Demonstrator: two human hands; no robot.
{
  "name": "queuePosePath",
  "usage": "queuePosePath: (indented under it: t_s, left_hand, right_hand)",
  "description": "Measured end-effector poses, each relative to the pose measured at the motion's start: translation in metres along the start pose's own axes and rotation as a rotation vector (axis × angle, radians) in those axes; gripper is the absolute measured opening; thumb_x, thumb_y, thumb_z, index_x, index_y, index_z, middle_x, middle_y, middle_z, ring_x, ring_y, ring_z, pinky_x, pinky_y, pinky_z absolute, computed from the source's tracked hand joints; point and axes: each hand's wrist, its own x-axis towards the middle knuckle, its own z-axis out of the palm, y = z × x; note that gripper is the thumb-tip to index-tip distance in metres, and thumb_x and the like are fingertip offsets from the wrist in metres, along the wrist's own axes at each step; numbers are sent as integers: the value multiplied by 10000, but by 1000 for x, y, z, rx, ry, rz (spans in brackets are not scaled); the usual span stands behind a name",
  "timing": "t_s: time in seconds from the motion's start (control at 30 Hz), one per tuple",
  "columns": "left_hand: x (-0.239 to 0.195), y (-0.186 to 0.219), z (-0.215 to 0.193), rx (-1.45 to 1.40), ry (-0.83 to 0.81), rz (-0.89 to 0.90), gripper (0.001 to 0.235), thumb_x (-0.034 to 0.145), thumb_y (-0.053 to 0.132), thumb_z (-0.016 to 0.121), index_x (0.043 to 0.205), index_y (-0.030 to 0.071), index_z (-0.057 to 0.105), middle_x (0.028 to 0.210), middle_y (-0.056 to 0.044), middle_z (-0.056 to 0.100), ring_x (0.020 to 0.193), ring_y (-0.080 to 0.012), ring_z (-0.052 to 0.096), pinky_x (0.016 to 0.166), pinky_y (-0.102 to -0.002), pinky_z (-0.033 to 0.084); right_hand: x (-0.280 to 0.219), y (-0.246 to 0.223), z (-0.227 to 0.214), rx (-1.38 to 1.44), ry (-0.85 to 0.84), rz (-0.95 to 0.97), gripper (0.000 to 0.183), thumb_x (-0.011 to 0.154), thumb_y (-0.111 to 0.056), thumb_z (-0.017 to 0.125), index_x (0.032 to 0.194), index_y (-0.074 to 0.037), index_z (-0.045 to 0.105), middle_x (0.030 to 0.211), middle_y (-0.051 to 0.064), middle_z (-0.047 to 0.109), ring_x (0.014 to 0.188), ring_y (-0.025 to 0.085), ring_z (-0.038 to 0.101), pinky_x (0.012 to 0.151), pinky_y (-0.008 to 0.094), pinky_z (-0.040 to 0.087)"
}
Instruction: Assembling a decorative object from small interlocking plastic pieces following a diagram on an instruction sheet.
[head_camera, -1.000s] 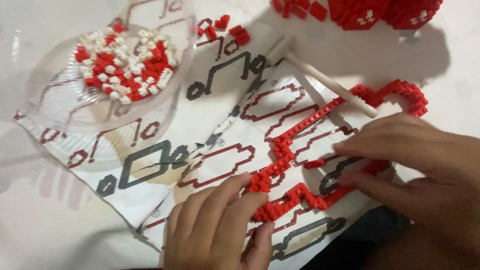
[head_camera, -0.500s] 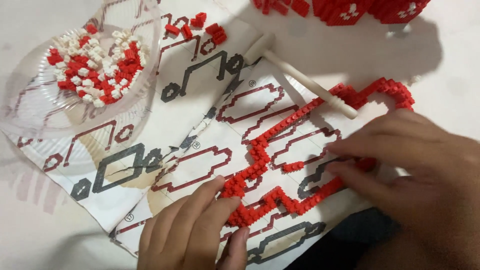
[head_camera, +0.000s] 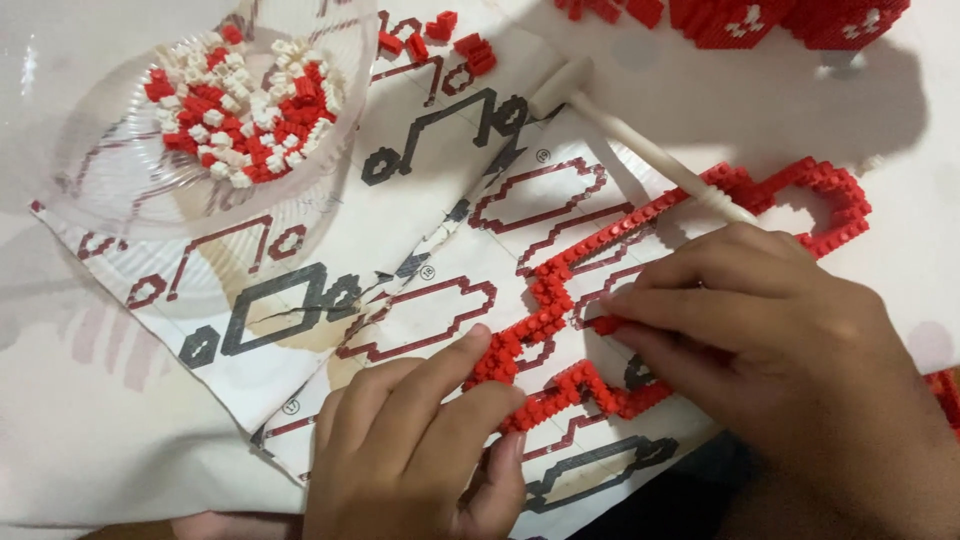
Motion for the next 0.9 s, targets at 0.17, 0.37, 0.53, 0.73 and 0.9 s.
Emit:
queuePosePath:
  t_s: [0.17, 0.37, 0.53, 0.73, 0.9]
  left_hand:
    - [6, 5, -7, 17, 38, 19, 189, 760, 184, 678, 887, 322, 703, 1171, -10, 725, 846, -231, 643, 713, -388, 508]
    - [3, 1, -8, -16, 71, 74, 146, 848, 187, 632, 952, 243, 717, 1219, -41, 731, 859, -215, 620, 717, -348, 481]
    - [4, -1, -6, -44, 83, 69, 92, 883, 262, 648, 933, 232, 718, 1214, -17, 744, 849, -194, 625, 734, -323, 487]
    - [-3, -7, 0, -40, 112, 67, 231, 921, 361, 645, 1076, 228, 752, 1228, 5, 743, 869, -180, 643, 753, -319, 510]
    - [-8, -8, 4, -86, 77, 28, 193, 817, 293, 771, 1009, 282, 784, 1301, 11, 695, 860, -186, 619, 708, -351, 485]
  right_hand:
    - [0, -3, -1, 2, -10, 29, 123, 863, -107, 778, 980, -143, 788, 962, -6, 721, 866, 164, 658, 831, 307, 506]
    - [8, -30, -3, 93, 76, -37, 48, 820, -111, 775, 861, -85, 772, 871, 36, 738, 782, 178, 695, 760, 303, 534]
    - [13, -35, 2, 277, 7, -173, 77, 822, -113, 768, 881, -73, 740, 928, 68, 759, 817, 231, 708, 782, 371, 572]
    - [17, -32, 7, 331, -22, -245, 128, 877, -77, 698, 1000, -58, 728, 971, 87, 754, 781, 250, 679, 771, 384, 582]
    - [19, -33, 8, 368, -55, -192, 51, 863, -81, 713, 910, -87, 732, 944, 42, 758, 784, 248, 688, 785, 405, 581]
